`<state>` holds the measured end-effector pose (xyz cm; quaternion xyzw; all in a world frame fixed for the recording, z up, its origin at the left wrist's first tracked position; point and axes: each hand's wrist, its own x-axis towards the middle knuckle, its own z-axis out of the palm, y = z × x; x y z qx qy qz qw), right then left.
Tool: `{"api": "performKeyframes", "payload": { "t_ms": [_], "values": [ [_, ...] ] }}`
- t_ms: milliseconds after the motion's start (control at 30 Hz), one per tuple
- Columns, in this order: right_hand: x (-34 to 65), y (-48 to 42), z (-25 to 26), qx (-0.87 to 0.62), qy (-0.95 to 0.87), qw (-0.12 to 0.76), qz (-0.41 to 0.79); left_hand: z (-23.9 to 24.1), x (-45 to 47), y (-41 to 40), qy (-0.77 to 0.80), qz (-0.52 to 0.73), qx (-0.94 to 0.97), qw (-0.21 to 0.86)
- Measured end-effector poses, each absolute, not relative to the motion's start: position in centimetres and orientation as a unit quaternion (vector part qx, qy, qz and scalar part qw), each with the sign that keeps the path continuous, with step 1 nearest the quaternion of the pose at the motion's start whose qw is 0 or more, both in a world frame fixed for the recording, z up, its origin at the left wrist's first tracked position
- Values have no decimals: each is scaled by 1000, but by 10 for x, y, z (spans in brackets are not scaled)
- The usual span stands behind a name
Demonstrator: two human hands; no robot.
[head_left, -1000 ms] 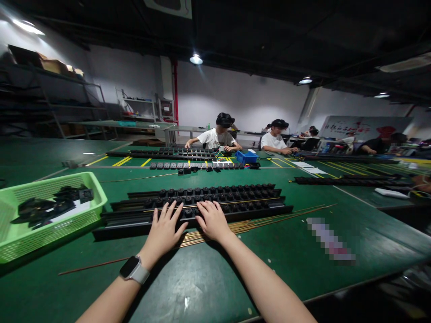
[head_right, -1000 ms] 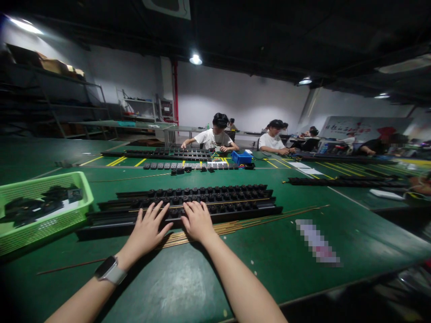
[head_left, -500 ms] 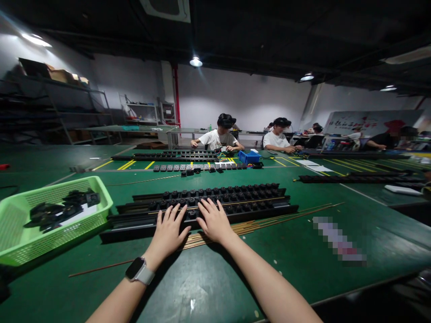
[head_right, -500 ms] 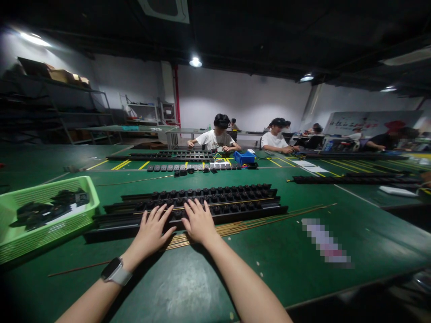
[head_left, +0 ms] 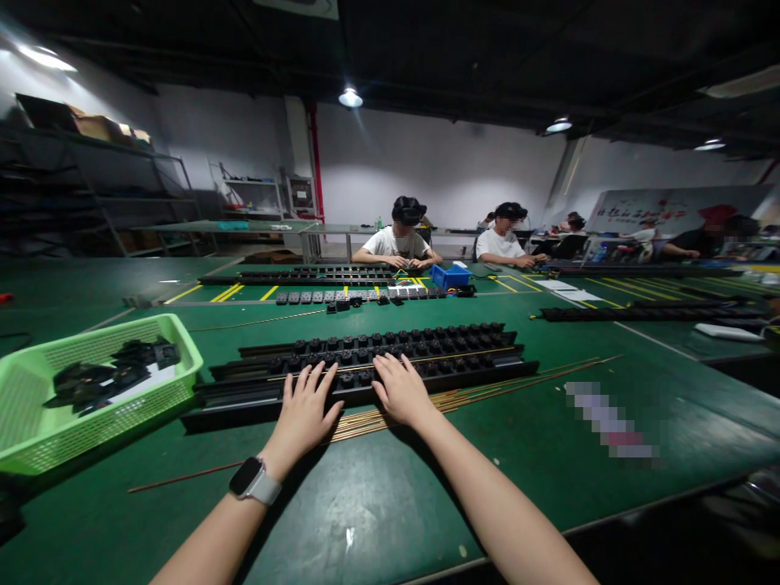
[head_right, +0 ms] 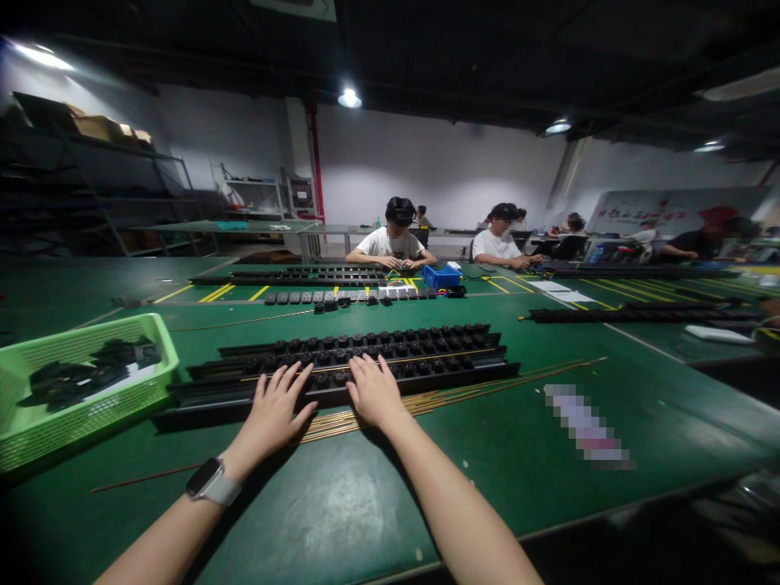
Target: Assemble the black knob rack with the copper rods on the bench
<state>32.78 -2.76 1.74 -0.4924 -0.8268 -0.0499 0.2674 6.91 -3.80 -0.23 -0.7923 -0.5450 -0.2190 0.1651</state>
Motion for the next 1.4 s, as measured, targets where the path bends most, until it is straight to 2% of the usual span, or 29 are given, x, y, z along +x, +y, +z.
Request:
{"api": "performKeyframes", "payload": {
  "t_ms": [200,467,633,767,933,1167,1400],
  "values": [
    [347,-38,44,-508,-810,290,-34,-5,68,-36,-544,-231,-790,161],
    [359,-55,61,-535,-840,83,37,9,69,-41,-533,-305,-778,135],
    [357,-54,58,-533,-843,43,55,29,73,-52,-455,-382,-800,84],
    [354,-54,55,-535,-842,20,68,28,78,-60,-395,-319,-861,-23],
    [353,-53,50,-514,-856,22,49,16,80,-61,-380,-223,-895,-66],
    [352,-54,51,-489,-869,67,24,13,78,-58,-364,-238,-897,-75],
    [348,-53,52,-440,-877,192,-38,20,73,-56,-408,-255,-876,26]
  ]
}}
